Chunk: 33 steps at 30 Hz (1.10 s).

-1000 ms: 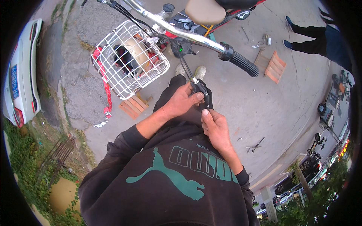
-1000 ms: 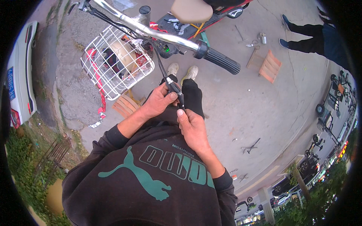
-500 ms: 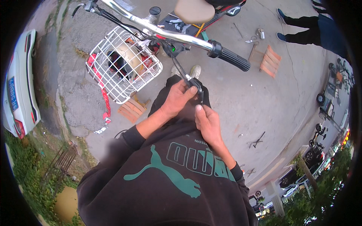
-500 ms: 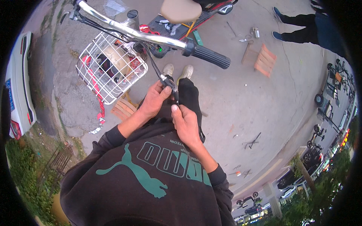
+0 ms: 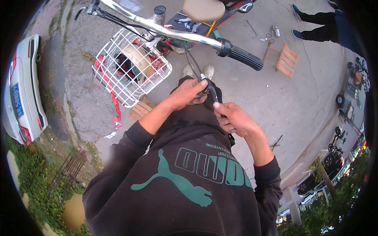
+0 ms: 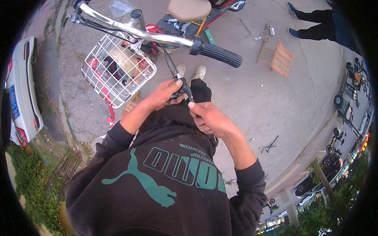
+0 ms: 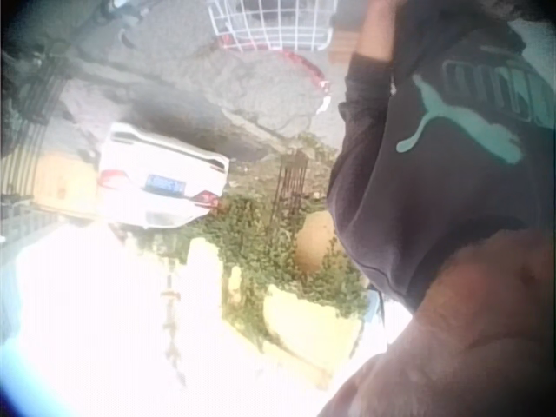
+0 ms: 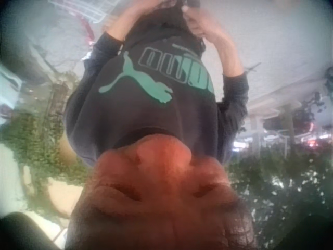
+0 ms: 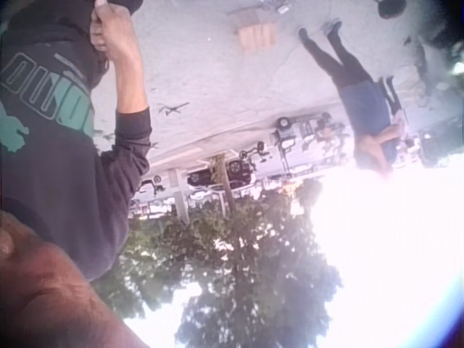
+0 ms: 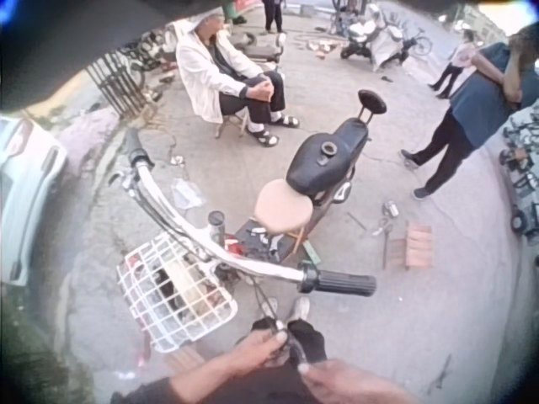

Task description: The person repairs a red electric scooter outdoors. They use a hammer to adjust components near the rear wheel, then use a wrench to tighten bolts on the rear suspension. Finally, they use pliers to cut and adjust wires near the handlebar area.

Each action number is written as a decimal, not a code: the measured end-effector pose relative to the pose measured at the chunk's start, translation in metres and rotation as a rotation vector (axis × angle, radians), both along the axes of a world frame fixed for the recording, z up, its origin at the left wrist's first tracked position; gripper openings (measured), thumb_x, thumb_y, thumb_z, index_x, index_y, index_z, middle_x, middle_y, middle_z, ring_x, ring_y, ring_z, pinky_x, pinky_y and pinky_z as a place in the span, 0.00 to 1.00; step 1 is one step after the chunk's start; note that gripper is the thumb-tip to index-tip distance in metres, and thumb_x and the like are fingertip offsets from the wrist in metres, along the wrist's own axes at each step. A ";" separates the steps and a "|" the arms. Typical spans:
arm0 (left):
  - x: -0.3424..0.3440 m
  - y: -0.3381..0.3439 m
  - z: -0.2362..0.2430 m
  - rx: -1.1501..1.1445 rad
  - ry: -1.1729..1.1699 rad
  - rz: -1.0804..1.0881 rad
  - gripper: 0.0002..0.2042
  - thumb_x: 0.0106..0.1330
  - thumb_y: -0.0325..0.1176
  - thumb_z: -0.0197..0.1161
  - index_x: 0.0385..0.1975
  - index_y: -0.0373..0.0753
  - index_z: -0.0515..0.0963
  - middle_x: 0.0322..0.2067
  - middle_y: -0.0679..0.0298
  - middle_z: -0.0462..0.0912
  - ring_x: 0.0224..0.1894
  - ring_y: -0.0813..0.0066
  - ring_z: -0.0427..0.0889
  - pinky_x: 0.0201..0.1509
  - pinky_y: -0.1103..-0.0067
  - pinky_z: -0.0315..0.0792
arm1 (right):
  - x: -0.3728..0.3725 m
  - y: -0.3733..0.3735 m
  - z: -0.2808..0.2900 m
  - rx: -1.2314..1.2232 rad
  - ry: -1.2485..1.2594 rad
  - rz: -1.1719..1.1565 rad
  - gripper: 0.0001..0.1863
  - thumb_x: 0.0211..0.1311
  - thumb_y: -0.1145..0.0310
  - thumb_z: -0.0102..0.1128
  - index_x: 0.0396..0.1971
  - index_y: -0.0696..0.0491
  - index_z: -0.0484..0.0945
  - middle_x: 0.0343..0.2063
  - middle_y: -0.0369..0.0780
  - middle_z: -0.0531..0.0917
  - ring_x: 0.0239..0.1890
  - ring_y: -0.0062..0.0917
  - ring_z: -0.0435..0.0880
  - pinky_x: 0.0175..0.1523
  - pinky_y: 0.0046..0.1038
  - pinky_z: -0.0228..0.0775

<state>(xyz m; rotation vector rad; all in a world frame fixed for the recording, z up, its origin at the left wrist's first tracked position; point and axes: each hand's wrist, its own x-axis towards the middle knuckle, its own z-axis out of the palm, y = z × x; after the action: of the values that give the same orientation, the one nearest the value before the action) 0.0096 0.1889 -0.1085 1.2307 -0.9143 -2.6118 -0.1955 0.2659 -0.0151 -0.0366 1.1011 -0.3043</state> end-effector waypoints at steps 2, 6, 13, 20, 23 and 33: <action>0.004 -0.004 -0.001 0.034 0.041 -0.053 0.21 0.77 0.56 0.54 0.38 0.41 0.77 0.22 0.70 0.76 0.19 0.88 0.66 0.20 0.88 0.56 | -0.007 -0.006 -0.002 -0.001 -0.014 0.052 0.24 0.77 0.47 0.52 0.24 0.47 0.65 0.15 0.23 0.58 0.13 0.08 0.53 0.16 0.19 0.38; -0.003 0.005 0.006 -0.011 -0.015 0.112 0.21 0.76 0.55 0.55 0.39 0.41 0.77 0.23 0.70 0.76 0.20 0.88 0.67 0.21 0.87 0.58 | -0.004 -0.001 -0.005 -0.044 0.020 0.071 0.24 0.76 0.47 0.52 0.24 0.47 0.65 0.15 0.23 0.58 0.14 0.08 0.52 0.17 0.19 0.39; -0.010 0.019 0.026 -0.032 0.020 0.308 0.22 0.74 0.57 0.57 0.40 0.41 0.77 0.25 0.69 0.79 0.23 0.87 0.71 0.23 0.89 0.60 | 0.024 0.026 -0.003 -0.234 0.236 -0.086 0.24 0.76 0.47 0.54 0.25 0.51 0.70 0.19 0.27 0.68 0.19 0.10 0.62 0.22 0.18 0.54; -0.013 0.027 0.026 -0.007 -0.031 0.401 0.20 0.74 0.55 0.59 0.41 0.42 0.77 0.28 0.70 0.80 0.27 0.86 0.76 0.28 0.88 0.65 | 0.054 0.039 -0.006 -0.282 0.320 -0.264 0.24 0.77 0.52 0.55 0.23 0.53 0.70 0.17 0.27 0.68 0.19 0.10 0.64 0.23 0.18 0.58; -0.009 0.029 0.020 -0.023 0.002 0.401 0.19 0.74 0.54 0.60 0.41 0.42 0.77 0.29 0.71 0.81 0.28 0.86 0.78 0.29 0.88 0.67 | 0.058 0.042 -0.008 -0.323 0.369 -0.253 0.24 0.77 0.53 0.55 0.22 0.54 0.70 0.17 0.28 0.69 0.19 0.10 0.65 0.23 0.19 0.58; 0.004 0.010 -0.007 -0.249 0.116 0.149 0.21 0.75 0.53 0.59 0.38 0.37 0.78 0.23 0.69 0.80 0.22 0.86 0.72 0.25 0.86 0.62 | 0.028 0.026 -0.006 -0.340 0.319 0.039 0.26 0.78 0.50 0.50 0.23 0.55 0.71 0.18 0.30 0.70 0.19 0.14 0.66 0.24 0.24 0.61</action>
<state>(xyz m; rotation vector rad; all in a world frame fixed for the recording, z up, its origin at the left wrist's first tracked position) 0.0135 0.1987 -0.1155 1.0305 -1.0447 -2.3429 -0.1678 0.2920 -0.0213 -0.4197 1.3515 -0.4591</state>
